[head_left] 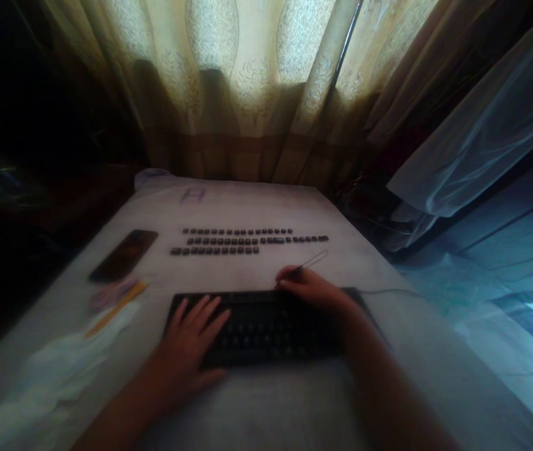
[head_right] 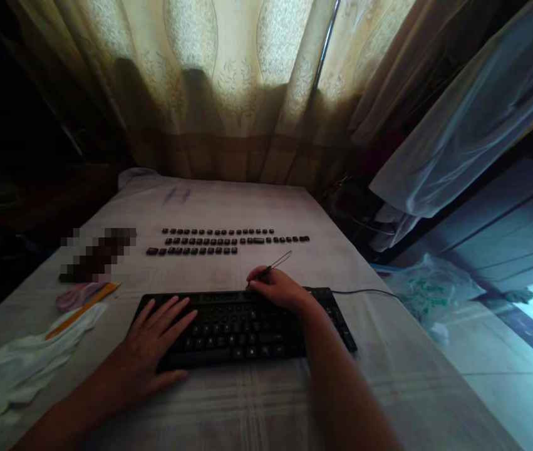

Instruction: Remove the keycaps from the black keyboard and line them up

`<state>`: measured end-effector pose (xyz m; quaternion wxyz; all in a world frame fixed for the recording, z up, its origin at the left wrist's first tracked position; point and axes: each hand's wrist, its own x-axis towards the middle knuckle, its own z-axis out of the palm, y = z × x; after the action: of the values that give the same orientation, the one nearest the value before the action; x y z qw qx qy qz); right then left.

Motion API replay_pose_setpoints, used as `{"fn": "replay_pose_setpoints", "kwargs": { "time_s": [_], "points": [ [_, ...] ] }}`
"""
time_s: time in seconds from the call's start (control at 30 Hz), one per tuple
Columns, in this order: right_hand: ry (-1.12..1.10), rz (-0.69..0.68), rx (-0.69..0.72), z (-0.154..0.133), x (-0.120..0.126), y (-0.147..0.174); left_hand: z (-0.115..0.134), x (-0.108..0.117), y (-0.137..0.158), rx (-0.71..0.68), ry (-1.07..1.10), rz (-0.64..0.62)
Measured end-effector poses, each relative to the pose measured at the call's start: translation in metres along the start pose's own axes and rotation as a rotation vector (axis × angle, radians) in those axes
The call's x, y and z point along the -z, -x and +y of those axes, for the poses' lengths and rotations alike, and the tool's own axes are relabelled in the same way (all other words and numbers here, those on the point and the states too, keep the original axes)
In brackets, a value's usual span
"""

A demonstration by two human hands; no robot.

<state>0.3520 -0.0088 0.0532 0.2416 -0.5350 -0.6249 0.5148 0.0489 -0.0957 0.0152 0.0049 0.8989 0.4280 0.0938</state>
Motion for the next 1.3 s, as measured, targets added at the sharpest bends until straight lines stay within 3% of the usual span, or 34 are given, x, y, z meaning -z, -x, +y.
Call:
{"fn": "replay_pose_setpoints", "kwargs": {
  "time_s": [0.2,0.5,0.8,0.93,1.07,1.17,1.3],
  "points": [
    [-0.105,-0.097,0.038,0.000,-0.017,-0.009,-0.007,0.003,0.009,0.008,0.029,-0.026],
    [-0.165,-0.282,0.089,-0.031,-0.046,-0.029,-0.022,0.011,0.033,0.037,-0.001,-0.012],
    [-0.219,-0.244,0.099,-0.050,-0.065,-0.049,-0.042,0.012,0.045,0.084,-0.051,0.009],
    [-0.247,-0.233,0.120,-0.048,-0.037,-0.038,-0.038,0.022,0.026,0.150,0.015,0.011],
    [-0.230,-0.248,0.136,-0.038,-0.009,-0.021,-0.033,0.034,-0.018,0.209,0.154,0.028],
    [-0.208,-0.269,0.046,-0.029,-0.006,-0.017,-0.038,0.036,-0.046,0.308,0.245,-0.045],
    [-0.202,-0.377,-0.023,-0.023,-0.016,-0.020,-0.052,0.030,-0.059,0.393,0.407,-0.145]
  ]
}}
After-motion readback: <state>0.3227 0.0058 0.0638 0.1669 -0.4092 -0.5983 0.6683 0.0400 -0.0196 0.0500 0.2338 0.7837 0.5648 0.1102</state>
